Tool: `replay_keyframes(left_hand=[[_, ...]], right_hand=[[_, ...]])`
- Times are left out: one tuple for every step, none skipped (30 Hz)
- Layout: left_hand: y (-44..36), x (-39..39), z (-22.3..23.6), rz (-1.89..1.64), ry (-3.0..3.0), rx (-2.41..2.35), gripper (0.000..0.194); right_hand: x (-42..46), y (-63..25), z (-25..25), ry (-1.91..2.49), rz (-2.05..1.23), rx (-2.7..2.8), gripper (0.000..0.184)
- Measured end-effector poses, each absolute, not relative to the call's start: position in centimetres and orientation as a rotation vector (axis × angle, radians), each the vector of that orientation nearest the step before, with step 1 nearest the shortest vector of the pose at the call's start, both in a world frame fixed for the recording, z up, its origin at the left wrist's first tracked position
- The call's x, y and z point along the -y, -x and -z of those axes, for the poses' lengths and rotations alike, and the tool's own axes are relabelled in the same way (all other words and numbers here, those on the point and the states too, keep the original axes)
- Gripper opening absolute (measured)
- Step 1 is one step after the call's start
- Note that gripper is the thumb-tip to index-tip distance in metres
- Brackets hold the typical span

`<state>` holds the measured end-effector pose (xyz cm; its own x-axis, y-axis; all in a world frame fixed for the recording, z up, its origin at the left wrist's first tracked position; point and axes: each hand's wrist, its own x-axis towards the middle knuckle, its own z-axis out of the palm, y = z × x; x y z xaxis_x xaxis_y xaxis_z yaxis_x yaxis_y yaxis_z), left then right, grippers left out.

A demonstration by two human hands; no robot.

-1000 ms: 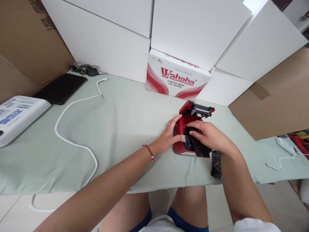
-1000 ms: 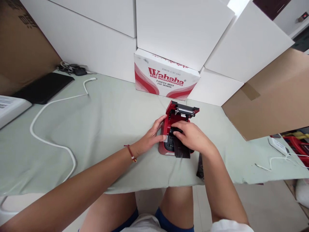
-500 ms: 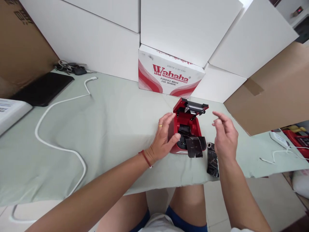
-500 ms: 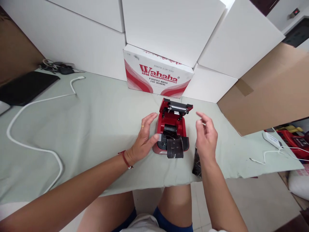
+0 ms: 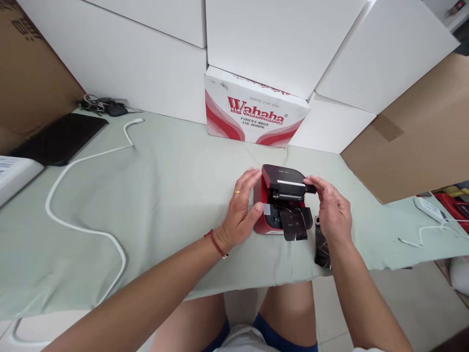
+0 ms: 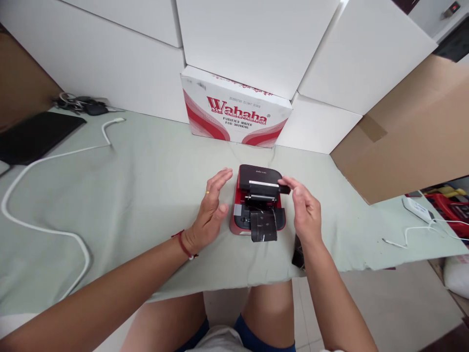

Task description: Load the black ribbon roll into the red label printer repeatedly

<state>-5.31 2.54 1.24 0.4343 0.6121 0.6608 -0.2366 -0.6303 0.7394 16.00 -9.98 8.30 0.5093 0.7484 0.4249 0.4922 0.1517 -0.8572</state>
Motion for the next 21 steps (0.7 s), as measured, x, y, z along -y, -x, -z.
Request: replay_keyframes(left_hand=[[5.3, -2.5, -1.3, -1.305, -1.886, -0.291, 0.060], [5.3, -2.4, -1.4, -1.294, -1.901, -0.272, 0.057], [5.4, -2.4, -1.5, -1.270, -1.913, -0.265, 0.054], [5.4, -2.4, -1.6, -1.235, -1.919, -0.271, 0.052], [5.4, -2.4, -1.7, -1.199, -1.921, -0.288, 0.051], [5.4, -2.5, -1.8, -1.168, -1.916, -0.312, 0.052], [5.5, -2.6, -1.9, -1.148, -1.907, -0.337, 0.053], [5.4, -2.7, -1.9, -1.142, -1.898, -0.355, 0.055], [5.4, -2.8, -1.9, -1.147, -1.892, -0.362, 0.056], [5.3, -2.9, -1.9, -1.162, -1.888, -0.360, 0.057], [5.2, -3.0, -1.9, -1.180, -1.885, -0.353, 0.056], [5.1, -3.1, -1.8, -1.197, -1.884, -0.343, 0.055], [5.0, -3.2, -1.7, -1.212, -1.885, -0.333, 0.054], [4.9, -3.3, -1.7, -1.221, -1.888, -0.321, 0.051], [4.8, -3.4, -1.6, -1.223, -1.894, -0.311, 0.047], [4.8, -3.6, -1.6, -1.217, -1.902, -0.302, 0.042], [4.9, -3.6, -1.6, -1.201, -1.912, -0.293, 0.038], [5.0, -3.7, -1.6, -1.178, -1.919, -0.285, 0.034], [5.2, -3.8, -1.6, -1.150, -1.920, -0.277, 0.032], [5.3, -3.8, -1.7, -1.123, -1.914, -0.266, 0.031], [5.5, -3.8, -1.7, -1.101, -1.901, -0.254, 0.030]], right_hand=[[10.9, -16.0, -8.0, 1.539, -0.248, 1.173, 0.044], [11.6, -16.0, -7.6, 1.578, -0.239, 1.216, 0.043], [12.2, -16.0, -7.3, 1.606, -0.224, 1.251, 0.043], [12.6, -16.0, -7.0, 1.623, -0.204, 1.277, 0.042], [12.8, -15.9, -6.8, 1.631, -0.179, 1.291, 0.040], [12.8, -15.9, -6.6, 1.636, -0.150, 1.293, 0.038], [12.7, -15.8, -6.5, 1.642, -0.121, 1.285, 0.036], [12.6, -15.8, -6.5, 1.649, -0.093, 1.271, 0.034], [12.3, -15.7, -6.5, 1.655, -0.072, 1.258, 0.032], [12.1, -15.7, -6.5, 1.658, -0.061, 1.247, 0.031], [11.9, -15.7, -6.6, 1.659, -0.060, 1.242, 0.030], [11.8, -15.7, -6.6, 1.659, -0.069, 1.243, 0.030], [11.7, -15.7, -6.7, 1.659, -0.084, 1.245, 0.029], [11.7, -15.7, -6.7, 1.661, -0.100, 1.242, 0.029], [11.7, -15.6, -6.8, 1.666, -0.113, 1.231, 0.028], [11.8, -15.5, -6.8, 1.671, -0.121, 1.215, 0.028], [11.9, -15.4, -6.8, 1.679, -0.126, 1.198, 0.027], [12.1, -15.2, -6.8, 1.687, -0.132, 1.186, 0.028], [12.4, -14.9, -6.8, 1.696, -0.138, 1.181, 0.028], [12.8, -14.6, -6.8, 1.702, -0.143, 1.190, 0.028], [13.3, -14.2, -6.9, 1.700, -0.139, 1.214, 0.028]])
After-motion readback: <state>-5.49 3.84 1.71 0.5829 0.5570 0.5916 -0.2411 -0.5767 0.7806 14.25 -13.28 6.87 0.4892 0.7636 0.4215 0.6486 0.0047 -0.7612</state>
